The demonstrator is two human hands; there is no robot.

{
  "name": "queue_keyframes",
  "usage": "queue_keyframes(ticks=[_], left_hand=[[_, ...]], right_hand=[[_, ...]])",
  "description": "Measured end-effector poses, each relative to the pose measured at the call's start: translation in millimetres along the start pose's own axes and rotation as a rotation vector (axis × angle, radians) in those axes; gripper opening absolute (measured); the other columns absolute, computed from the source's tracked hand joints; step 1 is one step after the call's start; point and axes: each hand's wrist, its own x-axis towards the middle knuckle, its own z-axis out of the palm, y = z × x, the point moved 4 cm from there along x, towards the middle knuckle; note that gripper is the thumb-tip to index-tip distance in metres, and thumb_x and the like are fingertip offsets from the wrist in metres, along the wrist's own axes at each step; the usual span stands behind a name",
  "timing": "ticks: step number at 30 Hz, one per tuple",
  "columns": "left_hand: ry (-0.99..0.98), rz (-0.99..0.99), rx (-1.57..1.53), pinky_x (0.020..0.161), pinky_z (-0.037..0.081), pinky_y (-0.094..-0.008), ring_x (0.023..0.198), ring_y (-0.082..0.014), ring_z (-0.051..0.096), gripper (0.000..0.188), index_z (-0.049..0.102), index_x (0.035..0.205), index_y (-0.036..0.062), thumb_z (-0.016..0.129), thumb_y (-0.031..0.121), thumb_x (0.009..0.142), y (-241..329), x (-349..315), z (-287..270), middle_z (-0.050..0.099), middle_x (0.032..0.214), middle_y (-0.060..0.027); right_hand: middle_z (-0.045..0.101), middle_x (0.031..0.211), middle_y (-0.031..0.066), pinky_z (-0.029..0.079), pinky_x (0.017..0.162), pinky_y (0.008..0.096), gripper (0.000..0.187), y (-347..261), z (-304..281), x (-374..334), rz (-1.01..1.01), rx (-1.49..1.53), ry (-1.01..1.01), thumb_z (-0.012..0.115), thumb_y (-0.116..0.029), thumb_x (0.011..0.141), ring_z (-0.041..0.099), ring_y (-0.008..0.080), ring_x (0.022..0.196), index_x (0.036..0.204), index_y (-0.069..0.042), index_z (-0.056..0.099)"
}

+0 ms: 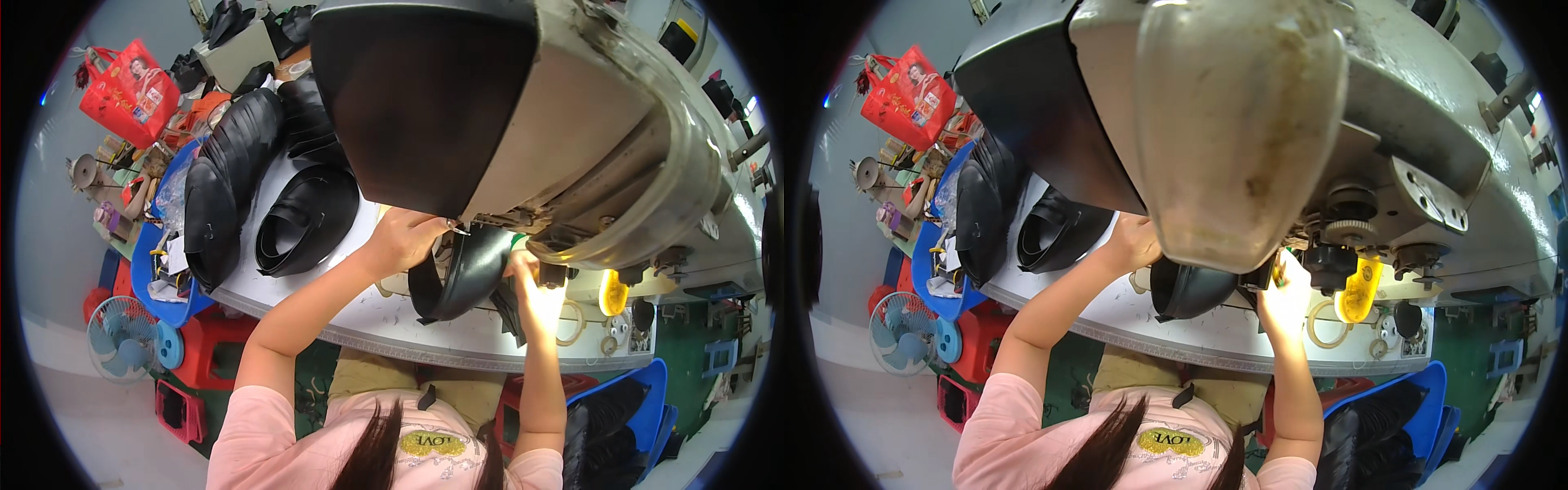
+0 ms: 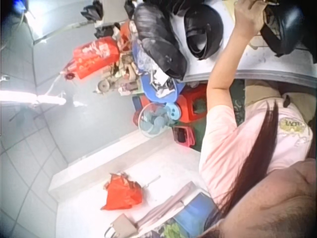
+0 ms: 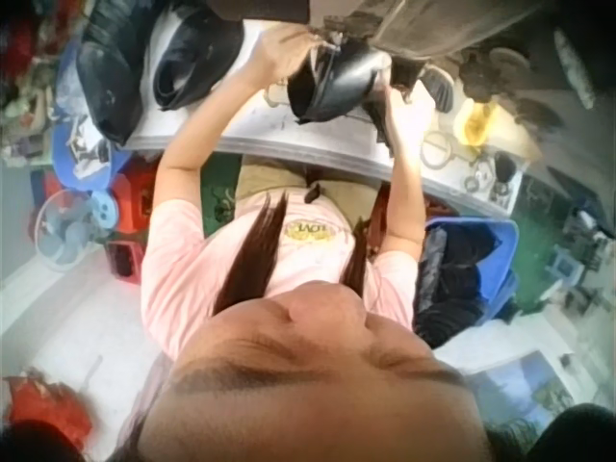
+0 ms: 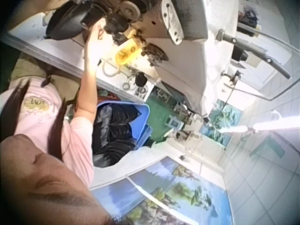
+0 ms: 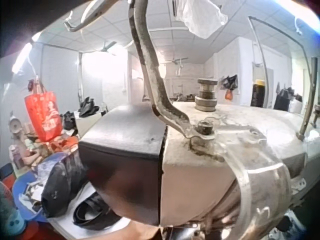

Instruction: The person operates an industrial sewing machine to stitch black leather shoe components. They repeatedly pick up a shoe upper, align it with a strip of material, and feed it through the machine to sew the edges. The person handles the materials by hand, guiding them under the needle and removing the finished pieces.

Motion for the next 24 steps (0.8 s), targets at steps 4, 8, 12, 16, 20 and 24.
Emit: queue_keyframes(ticks=[4, 8, 12, 16, 20, 24], left_hand=[[0.053, 0.044, 0.019, 0.054, 0.046, -0.0338, 0.065, -0.0274, 0.057, 0.016, 0.056, 0.073, 0.0004, 0.060, -0.008, 0.060, -4, 0, 2, 0.060, 0.074, -0.0115], [0.047, 0.049, 0.023, 0.053, 0.045, -0.0339, 0.065, -0.0277, 0.057, 0.015, 0.056, 0.073, -0.0007, 0.060, -0.007, 0.059, 0, 2, -1, 0.059, 0.074, -0.0124], [0.063, 0.039, -0.002, 0.053, 0.045, -0.0338, 0.064, -0.0277, 0.057, 0.015, 0.056, 0.072, -0.0015, 0.061, -0.007, 0.059, -2, 2, 3, 0.059, 0.072, -0.0125], [0.074, 0.036, 0.008, 0.053, 0.045, -0.0336, 0.064, -0.0280, 0.057, 0.017, 0.056, 0.073, -0.0015, 0.061, -0.008, 0.059, 1, 2, 2, 0.059, 0.072, -0.0124], [0.039, 0.035, 0.042, 0.054, 0.046, -0.0332, 0.067, -0.0283, 0.058, 0.017, 0.057, 0.077, -0.0004, 0.061, -0.007, 0.062, 3, 2, 2, 0.060, 0.075, -0.0125], [0.029, 0.020, 0.023, 0.063, 0.047, -0.0358, 0.070, -0.0291, 0.059, 0.017, 0.058, 0.079, 0.0011, 0.060, -0.006, 0.064, 2, 5, 5, 0.062, 0.076, -0.0117]], right_hand=[[0.061, 0.070, 0.0071, 0.043, 0.060, 0.0253, 0.009, -18, -86, -34, -0.359, -0.147, 0.389, 0.058, -0.008, 0.078, 0.057, 0.0144, 0.061, 0.073, -0.001, 0.060], [0.066, 0.078, 0.0075, 0.046, 0.057, 0.0252, 0.027, -75, -304, -21, -0.769, -0.896, 1.225, 0.054, -0.025, 0.088, 0.062, 0.0201, 0.065, 0.092, -0.001, 0.066], [0.064, 0.088, 0.0084, 0.048, 0.058, 0.0252, 0.030, -94, -464, 33, -0.583, -0.995, 1.117, 0.051, -0.026, 0.090, 0.061, 0.0159, 0.069, 0.099, 0.001, 0.062], [0.063, 0.086, 0.0081, 0.048, 0.059, 0.0263, 0.034, -38, -537, 72, -0.370, -0.548, 0.986, 0.050, -0.030, 0.090, 0.059, 0.0156, 0.068, 0.100, 0.001, 0.061], [0.059, 0.095, 0.0084, 0.042, 0.067, 0.0272, 0.031, 96, -485, 61, -0.477, -0.758, 0.858, 0.052, -0.024, 0.088, 0.054, 0.0137, 0.076, 0.104, 0.002, 0.055], [0.060, 0.093, 0.0051, 0.038, 0.057, 0.0223, 0.027, 111, -513, 40, -0.482, -0.002, 0.898, 0.053, -0.022, 0.087, 0.052, 0.0076, 0.074, 0.101, 0.001, 0.058]])
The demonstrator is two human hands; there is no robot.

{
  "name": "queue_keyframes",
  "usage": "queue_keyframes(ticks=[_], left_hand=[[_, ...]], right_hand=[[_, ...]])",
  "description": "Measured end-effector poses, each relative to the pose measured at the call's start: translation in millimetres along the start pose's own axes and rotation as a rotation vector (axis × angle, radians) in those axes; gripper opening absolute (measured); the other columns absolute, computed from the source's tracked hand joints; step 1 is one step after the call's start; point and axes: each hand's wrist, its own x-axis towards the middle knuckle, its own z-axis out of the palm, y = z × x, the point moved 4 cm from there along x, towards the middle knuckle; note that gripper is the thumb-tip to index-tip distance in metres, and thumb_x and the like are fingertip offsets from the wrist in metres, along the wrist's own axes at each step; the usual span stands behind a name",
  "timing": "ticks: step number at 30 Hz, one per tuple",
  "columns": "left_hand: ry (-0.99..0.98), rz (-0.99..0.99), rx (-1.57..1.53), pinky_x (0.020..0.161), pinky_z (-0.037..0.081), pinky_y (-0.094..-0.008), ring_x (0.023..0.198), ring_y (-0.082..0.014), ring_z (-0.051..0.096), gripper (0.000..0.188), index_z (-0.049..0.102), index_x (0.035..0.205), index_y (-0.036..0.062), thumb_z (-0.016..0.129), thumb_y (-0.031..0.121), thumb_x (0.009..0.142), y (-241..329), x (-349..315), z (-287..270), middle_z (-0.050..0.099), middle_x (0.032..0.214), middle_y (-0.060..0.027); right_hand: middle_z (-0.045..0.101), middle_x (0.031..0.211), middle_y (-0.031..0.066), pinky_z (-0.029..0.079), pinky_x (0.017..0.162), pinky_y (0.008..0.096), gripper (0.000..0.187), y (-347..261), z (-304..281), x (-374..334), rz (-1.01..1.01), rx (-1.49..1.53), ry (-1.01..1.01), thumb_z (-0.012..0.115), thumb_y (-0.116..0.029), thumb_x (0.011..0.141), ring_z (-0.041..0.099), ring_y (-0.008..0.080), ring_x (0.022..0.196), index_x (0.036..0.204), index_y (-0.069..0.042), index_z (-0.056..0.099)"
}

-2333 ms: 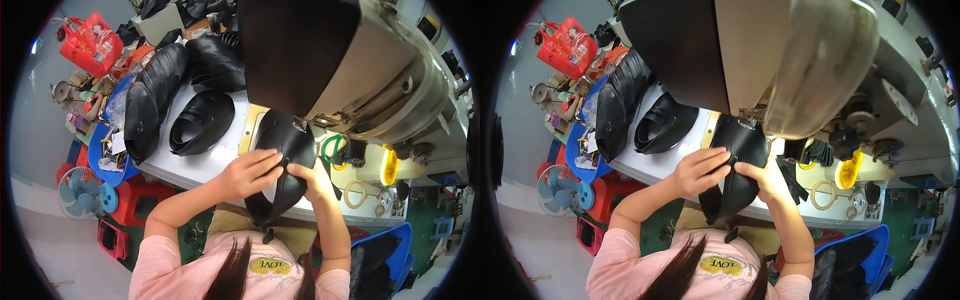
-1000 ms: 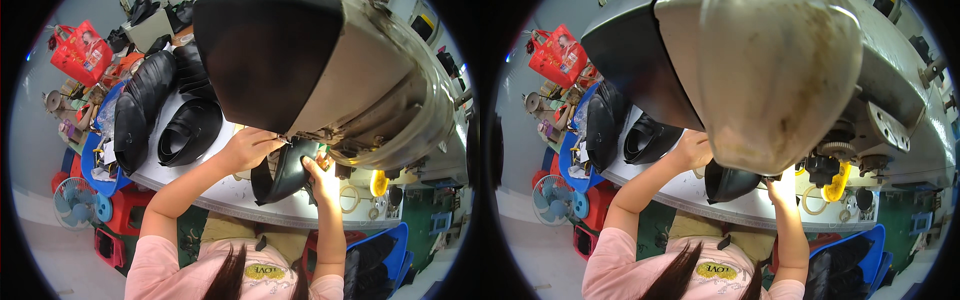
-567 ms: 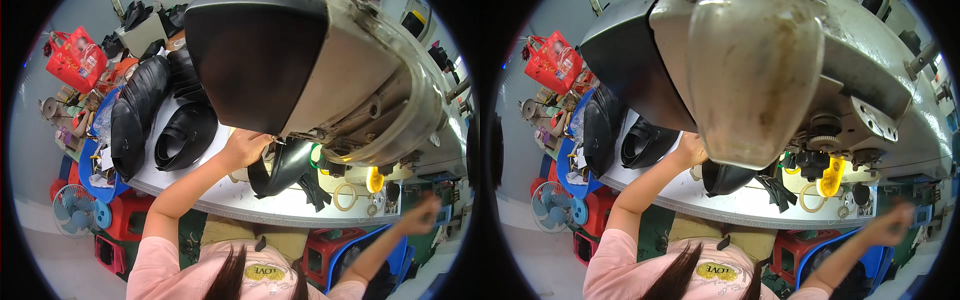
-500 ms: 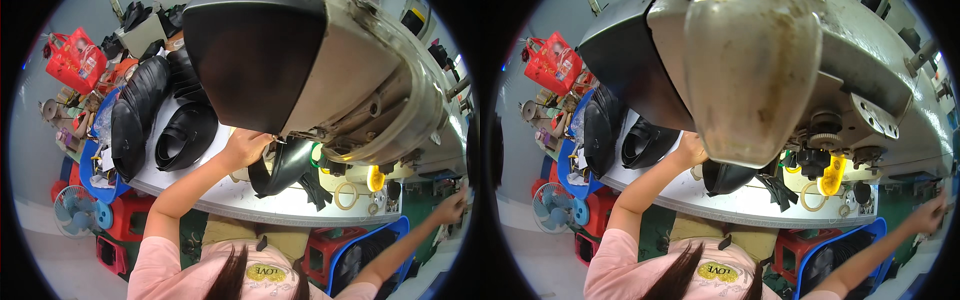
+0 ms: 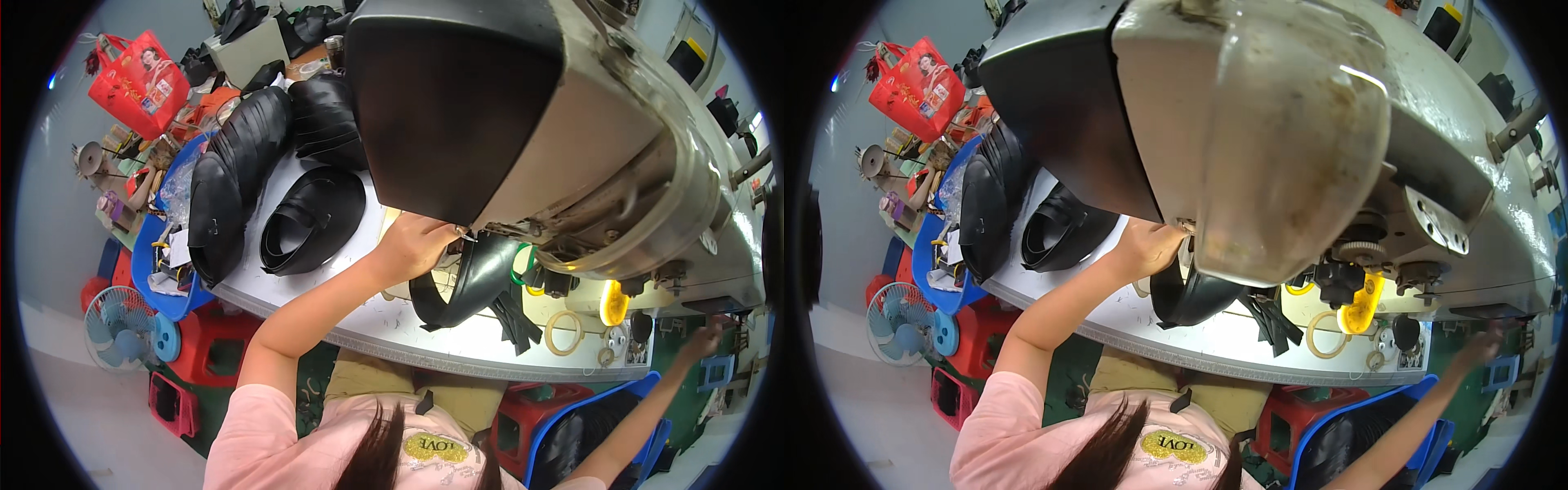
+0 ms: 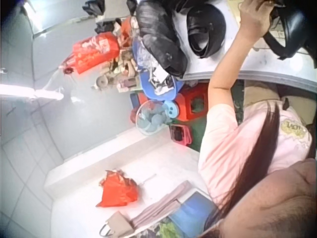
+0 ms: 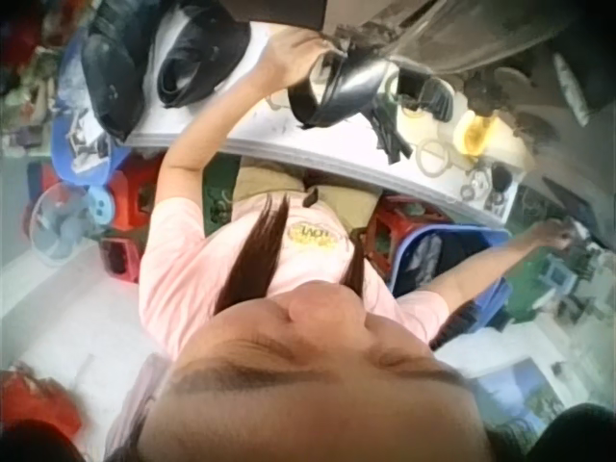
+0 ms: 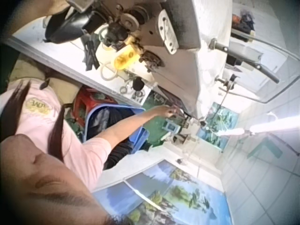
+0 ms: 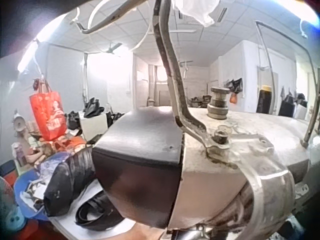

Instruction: The person operates an industrial sewing machine to stitch black leather shoe components. They repeatedly pick up a shoe upper, align it with a strip of material, and feed it through the machine to sew the edges. The person handles the materials by hand, guiding them under the needle and removing the finished pieces.

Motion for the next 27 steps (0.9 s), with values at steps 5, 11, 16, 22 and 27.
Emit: queue_keyframes(ticks=[5, 11, 16, 22, 27], left_hand=[[-0.036, -0.023, 0.030, 0.062, 0.047, -0.0362, 0.069, -0.0291, 0.059, 0.016, 0.057, 0.077, 0.0007, 0.061, -0.005, 0.063, 4, -2, -7, 0.062, 0.074, -0.0111], [0.001, -0.027, 0.003, 0.059, 0.047, -0.0357, 0.067, -0.0293, 0.059, 0.017, 0.056, 0.077, 0.0000, 0.061, -0.007, 0.062, -1, -5, -1, 0.062, 0.074, -0.0119], [0.035, -0.024, 0.007, 0.058, 0.047, -0.0345, 0.066, -0.0283, 0.059, 0.020, 0.056, 0.078, 0.0004, 0.061, -0.008, 0.061, -1, -8, 1, 0.061, 0.075, -0.0117], [0.027, -0.027, 0.028, 0.059, 0.047, -0.0330, 0.070, -0.0270, 0.059, 0.021, 0.058, 0.081, 0.0008, 0.061, -0.008, 0.062, 1, -10, 1, 0.061, 0.077, -0.0102], [0.026, -0.012, 0.011, 0.062, 0.050, -0.0338, 0.076, -0.0274, 0.060, 0.021, 0.060, 0.084, 0.0004, 0.063, -0.006, 0.065, 13, -11, -5, 0.060, 0.081, -0.0106]], right_hand=[[0.061, 0.090, 0.0082, 0.039, 0.057, 0.0232, 0.037, -120, 53, 53, -0.133, -0.546, -0.050, 0.051, -0.030, 0.089, 0.055, 0.0102, 0.074, 0.100, 0.004, 0.057], [0.061, 0.103, 0.0130, 0.045, 0.076, 0.0291, 0.029, -72, 52, -38, -0.305, -0.713, -0.139, 0.047, -0.017, 0.086, 0.058, 0.0193, 0.084, 0.108, 0.001, 0.056], [0.062, 0.097, 0.0117, 0.047, 0.075, 0.0333, 0.022, -173, 120, -188, -0.463, -0.524, -0.395, 0.046, 0.004, 0.078, 0.060, 0.0239, 0.087, 0.095, 0.000, 0.060], [0.062, 0.095, 0.0139, 0.047, 0.079, 0.0374, 0.027, -207, 167, -255, -0.567, -0.600, -0.566, 0.042, 0.015, 0.070, 0.059, 0.0296, 0.085, 0.088, 0.003, 0.060], [0.063, 0.093, 0.0139, 0.047, 0.078, 0.0365, 0.026, -213, 170, -256, -0.585, -0.580, -0.577, 0.041, 0.014, 0.072, 0.060, 0.0292, 0.085, 0.088, 0.004, 0.059]])
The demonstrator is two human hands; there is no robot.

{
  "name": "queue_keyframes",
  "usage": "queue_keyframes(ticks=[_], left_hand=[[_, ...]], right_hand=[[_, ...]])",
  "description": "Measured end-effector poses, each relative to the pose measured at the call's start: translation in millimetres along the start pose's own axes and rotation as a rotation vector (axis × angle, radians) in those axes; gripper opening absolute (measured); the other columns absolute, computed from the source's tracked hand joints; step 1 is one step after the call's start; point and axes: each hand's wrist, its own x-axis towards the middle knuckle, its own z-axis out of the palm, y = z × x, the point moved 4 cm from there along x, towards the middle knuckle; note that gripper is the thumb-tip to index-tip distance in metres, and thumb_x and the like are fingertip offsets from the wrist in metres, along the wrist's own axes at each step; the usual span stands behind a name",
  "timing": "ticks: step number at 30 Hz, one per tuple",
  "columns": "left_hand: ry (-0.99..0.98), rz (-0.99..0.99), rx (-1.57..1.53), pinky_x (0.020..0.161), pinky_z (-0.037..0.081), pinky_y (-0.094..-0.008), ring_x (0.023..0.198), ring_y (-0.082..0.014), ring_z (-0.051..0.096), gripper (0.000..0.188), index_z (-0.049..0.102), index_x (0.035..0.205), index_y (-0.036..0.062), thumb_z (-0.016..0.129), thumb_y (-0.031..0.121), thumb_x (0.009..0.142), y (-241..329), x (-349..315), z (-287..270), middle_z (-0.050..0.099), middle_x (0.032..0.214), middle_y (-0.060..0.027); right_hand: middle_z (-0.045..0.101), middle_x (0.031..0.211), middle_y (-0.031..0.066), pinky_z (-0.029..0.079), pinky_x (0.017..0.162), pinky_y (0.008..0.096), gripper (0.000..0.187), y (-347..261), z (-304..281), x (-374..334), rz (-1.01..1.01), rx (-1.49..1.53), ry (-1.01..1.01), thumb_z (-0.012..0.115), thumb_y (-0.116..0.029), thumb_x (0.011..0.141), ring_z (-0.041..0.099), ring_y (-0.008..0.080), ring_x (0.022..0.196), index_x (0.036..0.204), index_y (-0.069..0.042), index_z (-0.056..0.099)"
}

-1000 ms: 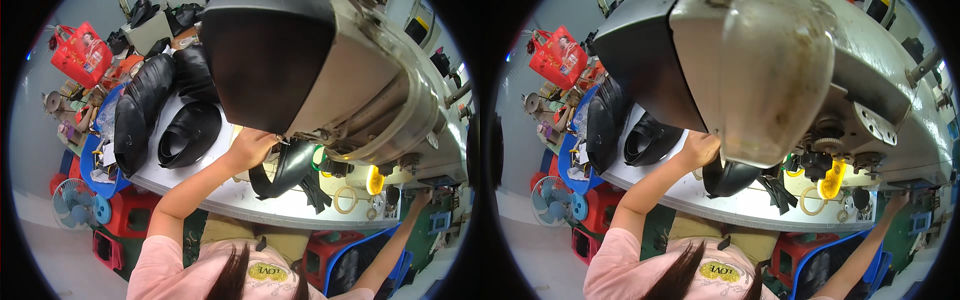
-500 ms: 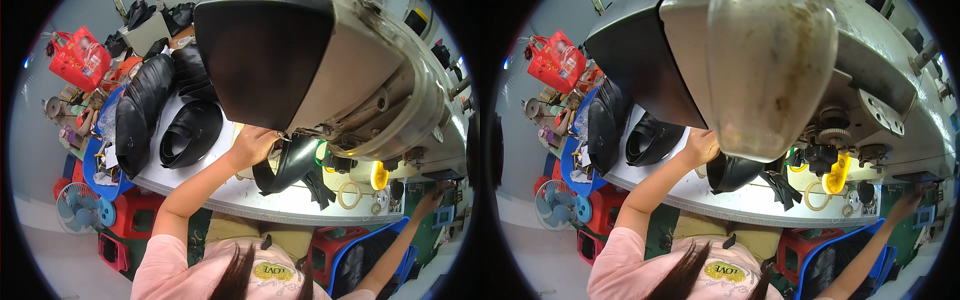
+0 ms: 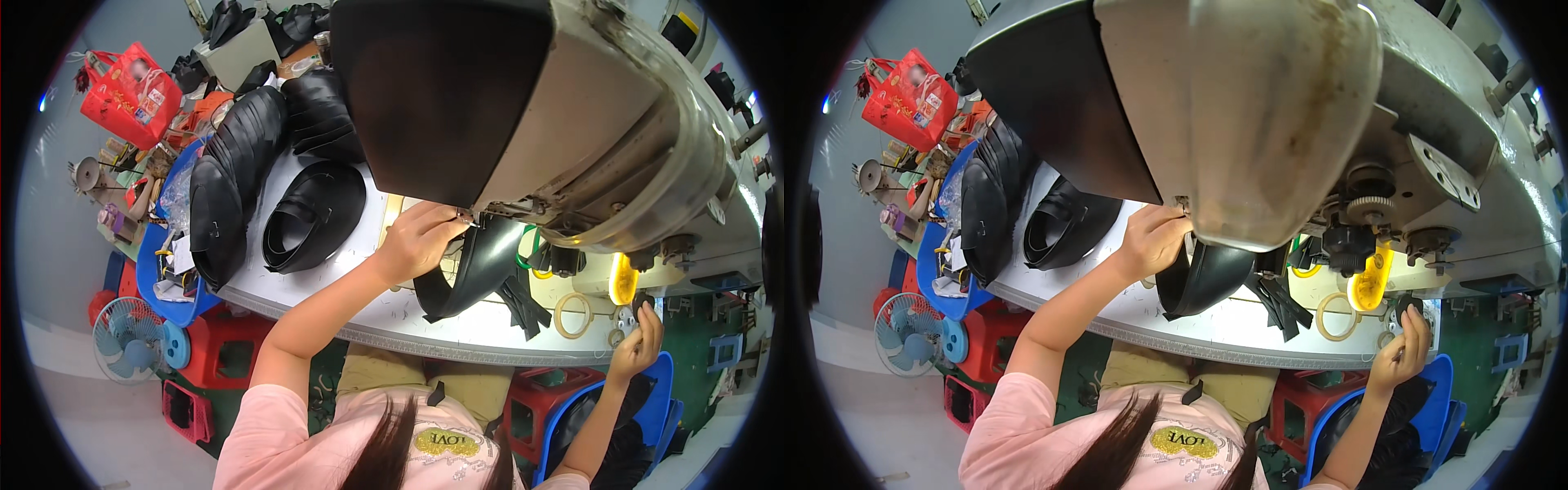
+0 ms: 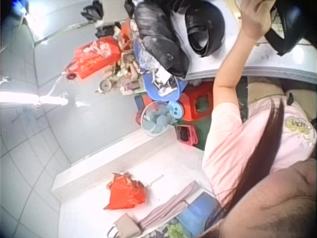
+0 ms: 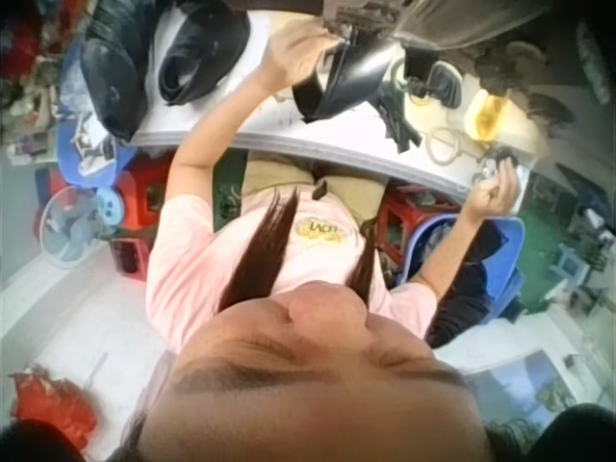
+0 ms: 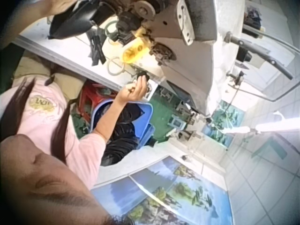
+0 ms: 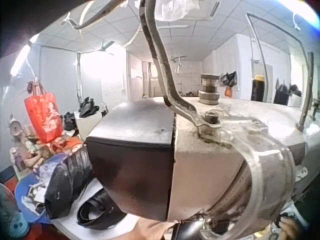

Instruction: The person operates an industrial sewing machine to stitch black leather shoe components. They repeatedly pick up a shoe upper, align it with a strip of material, and feed it through the machine to sew the edges. The person handles the materials by hand, guiding them under the needle and removing the finished pieces.

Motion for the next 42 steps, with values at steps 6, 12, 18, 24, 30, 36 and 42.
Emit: queue_keyframes(ticks=[6, 12, 18, 24, 30, 36, 42], left_hand=[[0.031, 0.024, 0.009, 0.067, 0.052, -0.0346, 0.082, -0.0293, 0.061, 0.021, 0.061, 0.087, 0.0007, 0.063, -0.004, 0.067, 6, -4, -2, 0.060, 0.086, -0.0118], [0.032, 0.020, 0.010, 0.068, 0.052, -0.0343, 0.083, -0.0294, 0.061, 0.021, 0.061, 0.088, 0.0010, 0.063, -0.003, 0.067, 8, -2, 0, 0.060, 0.087, -0.0118], [-0.058, 0.010, 0.040, 0.069, 0.052, -0.0348, 0.083, -0.0293, 0.060, 0.022, 0.061, 0.088, 0.0011, 0.064, -0.003, 0.067, 4, -1, -6, 0.060, 0.088, -0.0124], [-0.031, 0.034, 0.024, 0.068, 0.052, -0.0352, 0.082, -0.0292, 0.060, 0.022, 0.060, 0.087, 0.0006, 0.063, -0.005, 0.066, 7, 2, -7, 0.059, 0.086, -0.0121], [-0.027, -0.020, -0.014, 0.065, 0.051, -0.0331, 0.077, -0.0271, 0.060, 0.018, 0.060, 0.084, 0.0009, 0.063, -0.004, 0.067, -1, 0, -7, 0.060, 0.086, -0.0109], [-0.008, -0.063, -0.084, 0.064, 0.050, -0.0324, 0.077, -0.0261, 0.060, 0.016, 0.060, 0.082, 0.0009, 0.062, -0.004, 0.067, -9, 0, 3, 0.061, 0.086, -0.0109], [-0.035, -0.090, 0.030, 0.067, 0.050, -0.0341, 0.082, -0.0289, 0.060, 0.026, 0.059, 0.089, 0.0002, 0.057, -0.009, 0.065, 9, 1, -20, 0.062, 0.091, -0.0129]], right_hand=[[0.062, 0.091, 0.0125, 0.047, 0.073, 0.0340, 0.016, 41, -16, 13, -0.096, 0.057, 0.016, 0.046, 0.004, 0.081, 0.059, 0.0254, 0.080, 0.090, 0.000, 0.059], [0.061, 0.089, 0.0143, 0.044, 0.067, 0.0354, 0.041, 207, -116, 101, 0.427, -0.297, 0.539, 0.049, -0.035, 0.087, 0.057, 0.0239, 0.068, 0.106, 0.000, 0.058], [0.062, 0.093, 0.0134, 0.045, 0.069, 0.0328, 0.043, 320, -153, 140, 0.591, -0.203, 0.353, 0.051, -0.038, 0.086, 0.058, 0.0221, 0.072, 0.108, -0.001, 0.058], [0.062, 0.097, 0.0126, 0.046, 0.070, 0.0302, 0.046, 366, -149, 116, 0.681, -0.080, 0.321, 0.053, -0.040, 0.085, 0.059, 0.0203, 0.076, 0.110, -0.002, 0.057], [0.062, 0.100, 0.0109, 0.048, 0.070, 0.0269, 0.046, 250, -121, 108, 0.588, -0.330, 0.483, 0.055, -0.039, 0.084, 0.060, 0.0176, 0.079, 0.111, -0.002, 0.057], [0.064, 0.090, 0.0066, 0.045, 0.063, 0.0247, 0.022, 134, -109, 74, 0.254, -0.139, 0.602, 0.053, -0.019, 0.089, 0.058, 0.0122, 0.077, 0.100, -0.002, 0.061], [0.053, 0.066, 0.0020, 0.040, 0.059, 0.0216, 0.016, 18, -15, 12, 0.124, 0.377, 0.229, 0.051, -0.013, 0.089, 0.048, 0.0085, 0.059, 0.095, -0.001, 0.060]])
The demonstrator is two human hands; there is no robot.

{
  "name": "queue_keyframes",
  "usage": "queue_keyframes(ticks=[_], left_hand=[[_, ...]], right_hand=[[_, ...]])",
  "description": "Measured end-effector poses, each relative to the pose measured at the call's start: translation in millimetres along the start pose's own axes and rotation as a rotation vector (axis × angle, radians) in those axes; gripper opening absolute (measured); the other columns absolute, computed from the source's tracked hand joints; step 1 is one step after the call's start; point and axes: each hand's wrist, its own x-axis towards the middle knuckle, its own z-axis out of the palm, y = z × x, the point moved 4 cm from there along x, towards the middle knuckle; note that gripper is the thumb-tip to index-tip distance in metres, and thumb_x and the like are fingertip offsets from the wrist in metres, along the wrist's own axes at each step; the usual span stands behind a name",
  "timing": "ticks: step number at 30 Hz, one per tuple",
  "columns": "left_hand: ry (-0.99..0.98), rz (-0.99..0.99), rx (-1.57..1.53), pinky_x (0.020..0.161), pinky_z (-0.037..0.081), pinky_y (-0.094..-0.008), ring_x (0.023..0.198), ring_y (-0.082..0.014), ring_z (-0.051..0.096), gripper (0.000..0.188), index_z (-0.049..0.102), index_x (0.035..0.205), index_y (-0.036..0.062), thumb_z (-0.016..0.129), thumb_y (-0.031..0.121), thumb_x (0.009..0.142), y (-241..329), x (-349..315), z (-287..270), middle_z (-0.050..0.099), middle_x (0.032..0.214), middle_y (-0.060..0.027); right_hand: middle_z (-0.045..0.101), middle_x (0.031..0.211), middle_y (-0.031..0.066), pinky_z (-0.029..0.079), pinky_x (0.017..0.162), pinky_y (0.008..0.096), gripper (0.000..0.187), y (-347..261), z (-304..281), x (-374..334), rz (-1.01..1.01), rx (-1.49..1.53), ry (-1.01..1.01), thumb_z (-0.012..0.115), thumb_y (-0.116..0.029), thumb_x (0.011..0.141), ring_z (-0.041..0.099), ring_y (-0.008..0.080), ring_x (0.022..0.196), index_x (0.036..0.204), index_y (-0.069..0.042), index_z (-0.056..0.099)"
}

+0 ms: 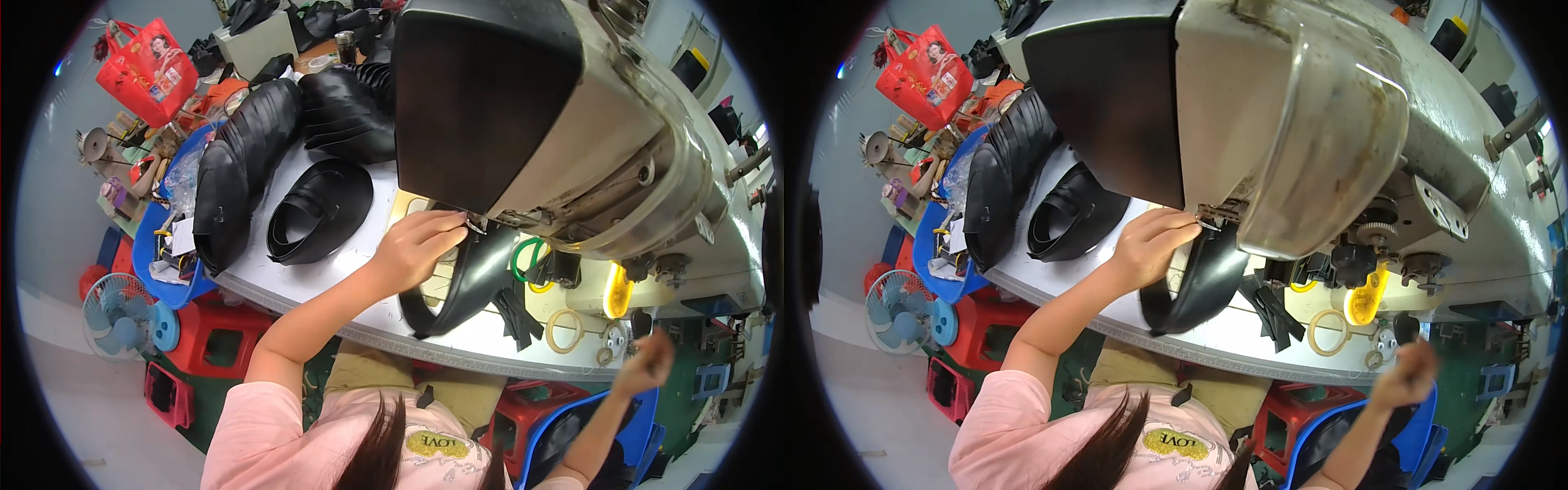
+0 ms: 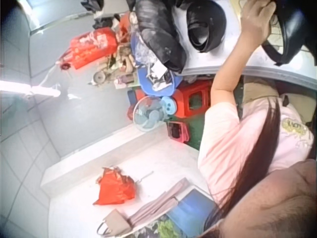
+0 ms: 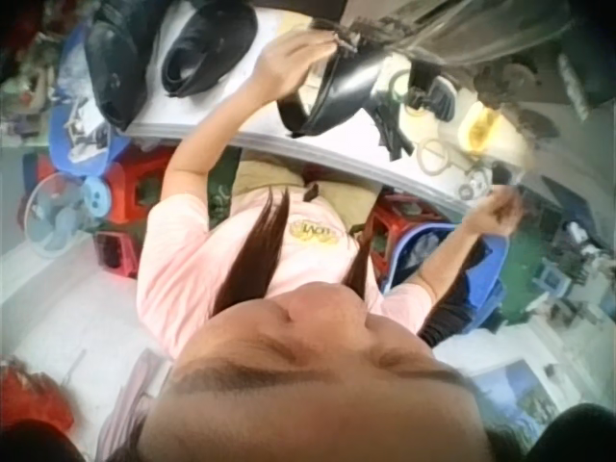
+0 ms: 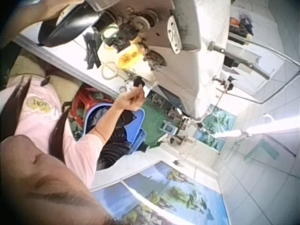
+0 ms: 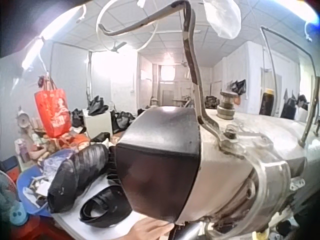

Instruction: The person operates an industrial sewing machine to stitch black leather shoe components. They repeatedly pick up a shoe upper, align it with a strip of material, and feed it through the machine to sew the edges. The person handles the materials by hand, guiding them under the needle and removing the finished pieces.

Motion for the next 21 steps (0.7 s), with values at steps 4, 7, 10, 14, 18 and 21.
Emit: queue_keyframes(ticks=[4, 7, 10, 14, 18, 21], left_hand=[[-0.060, -0.373, -0.166, 0.069, 0.050, -0.0321, 0.080, -0.0236, 0.062, 0.028, 0.060, 0.095, 0.0006, 0.057, -0.009, 0.069, 15, -30, -47, 0.062, 0.094, -0.0137], [-0.109, -0.764, -0.591, 0.072, 0.047, -0.0259, 0.081, -0.0135, 0.060, 0.019, 0.060, 0.095, 0.0004, 0.059, -0.002, 0.077, 9, -58, -67, 0.063, 0.090, -0.0078], [0.030, -1.350, -0.885, 0.071, 0.048, -0.0235, 0.080, -0.0117, 0.059, 0.019, 0.057, 0.097, -0.0017, 0.059, 0.001, 0.078, -3, -98, -54, 0.062, 0.088, -0.0063], [0.107, -1.400, -1.129, 0.071, 0.049, -0.0237, 0.078, -0.0131, 0.060, 0.019, 0.056, 0.097, -0.0023, 0.057, -0.003, 0.078, 0, -101, -55, 0.062, 0.089, -0.0075], [0.107, -1.524, -1.135, 0.073, 0.050, -0.0246, 0.078, -0.0135, 0.060, 0.015, 0.054, 0.093, 0.0011, 0.057, -0.001, 0.079, 1, -114, -49, 0.061, 0.088, -0.0068], [0.054, -1.353, -1.010, 0.073, 0.050, -0.0247, 0.078, -0.0134, 0.060, 0.015, 0.054, 0.094, 0.0016, 0.057, 0.000, 0.079, -10, -132, -37, 0.061, 0.088, -0.0066]], right_hand=[[0.052, 0.077, 0.0067, 0.043, 0.059, 0.0271, 0.033, -78, 100, -33, 0.219, 0.226, -0.521, 0.053, -0.018, 0.083, 0.052, 0.0144, 0.065, 0.109, 0.001, 0.051], [0.051, 0.078, 0.0112, 0.044, 0.055, 0.0301, 0.031, -123, 148, -61, 0.221, 0.484, -0.663, 0.058, -0.018, 0.079, 0.054, 0.0213, 0.064, 0.102, 0.002, 0.051], [0.050, 0.078, 0.0116, 0.043, 0.052, 0.0325, 0.029, -163, 180, -69, 0.080, 0.446, -0.723, 0.068, -0.013, 0.071, 0.053, 0.0258, 0.061, 0.091, -0.001, 0.051], [0.050, 0.078, 0.0105, 0.042, 0.049, 0.0323, 0.031, -182, 204, -69, -0.011, 0.352, -0.651, 0.072, -0.009, 0.064, 0.052, 0.0262, 0.059, 0.085, -0.002, 0.051], [0.050, 0.077, 0.0098, 0.042, 0.049, 0.0324, 0.029, -192, 212, -68, -0.046, 0.334, -0.566, 0.073, -0.010, 0.064, 0.052, 0.0264, 0.058, 0.082, -0.003, 0.051], [0.050, 0.074, 0.0123, 0.043, 0.049, 0.0316, 0.026, -200, 215, -67, -0.078, 0.327, -0.572, 0.072, -0.002, 0.062, 0.053, 0.0279, 0.059, 0.079, -0.002, 0.052]])
